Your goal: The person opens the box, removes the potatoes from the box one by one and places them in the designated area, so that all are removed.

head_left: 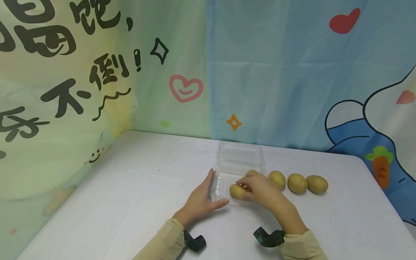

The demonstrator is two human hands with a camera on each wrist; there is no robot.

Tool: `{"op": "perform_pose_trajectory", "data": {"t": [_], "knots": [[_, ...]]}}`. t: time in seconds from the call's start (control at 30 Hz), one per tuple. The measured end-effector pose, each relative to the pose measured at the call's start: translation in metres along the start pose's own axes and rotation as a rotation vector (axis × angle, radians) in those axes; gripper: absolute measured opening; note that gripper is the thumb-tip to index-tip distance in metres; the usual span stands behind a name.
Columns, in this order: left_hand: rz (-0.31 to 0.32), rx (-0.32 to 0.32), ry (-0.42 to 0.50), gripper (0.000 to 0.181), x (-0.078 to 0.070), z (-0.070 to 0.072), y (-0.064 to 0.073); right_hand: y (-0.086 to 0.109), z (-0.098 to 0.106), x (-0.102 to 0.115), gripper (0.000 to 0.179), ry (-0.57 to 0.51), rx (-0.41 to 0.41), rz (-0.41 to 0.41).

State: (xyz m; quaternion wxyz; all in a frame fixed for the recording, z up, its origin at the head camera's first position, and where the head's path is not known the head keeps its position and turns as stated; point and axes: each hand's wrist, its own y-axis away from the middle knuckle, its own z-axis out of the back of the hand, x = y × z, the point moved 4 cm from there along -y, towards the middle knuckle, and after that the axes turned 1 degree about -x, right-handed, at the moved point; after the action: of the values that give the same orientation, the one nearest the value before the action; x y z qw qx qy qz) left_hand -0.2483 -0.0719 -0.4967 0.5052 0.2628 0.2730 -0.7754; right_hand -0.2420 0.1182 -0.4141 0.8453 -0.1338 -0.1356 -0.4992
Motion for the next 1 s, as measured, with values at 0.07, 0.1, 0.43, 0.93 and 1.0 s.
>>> {"op": "perform_pose_trajectory", "data": {"t": [0.07,0.1,0.43,0.93,1.0], "knots": [[-0.002,-0.001,-0.002,0.113,0.000,0.000,0.000,-0.001,-0.001,0.003,0.035,0.006,-0.003,0.003],[-0.003,-0.001,-0.001,0.113,0.000,0.000,0.000,-0.001,-0.002,0.003,0.035,0.000,0.002,0.001],[-0.002,-0.001,-0.005,0.113,0.000,0.000,0.000,-0.001,-0.005,0.002,0.031,-0.097,0.048,-0.082],[-0.003,0.008,-0.011,0.112,0.000,0.000,0.000,-0.003,-0.017,0.002,0.056,-0.134,0.112,0.017],[0.000,0.008,-0.012,0.112,-0.001,0.001,0.000,-0.004,-0.017,0.002,0.055,-0.142,0.113,0.016]]}}
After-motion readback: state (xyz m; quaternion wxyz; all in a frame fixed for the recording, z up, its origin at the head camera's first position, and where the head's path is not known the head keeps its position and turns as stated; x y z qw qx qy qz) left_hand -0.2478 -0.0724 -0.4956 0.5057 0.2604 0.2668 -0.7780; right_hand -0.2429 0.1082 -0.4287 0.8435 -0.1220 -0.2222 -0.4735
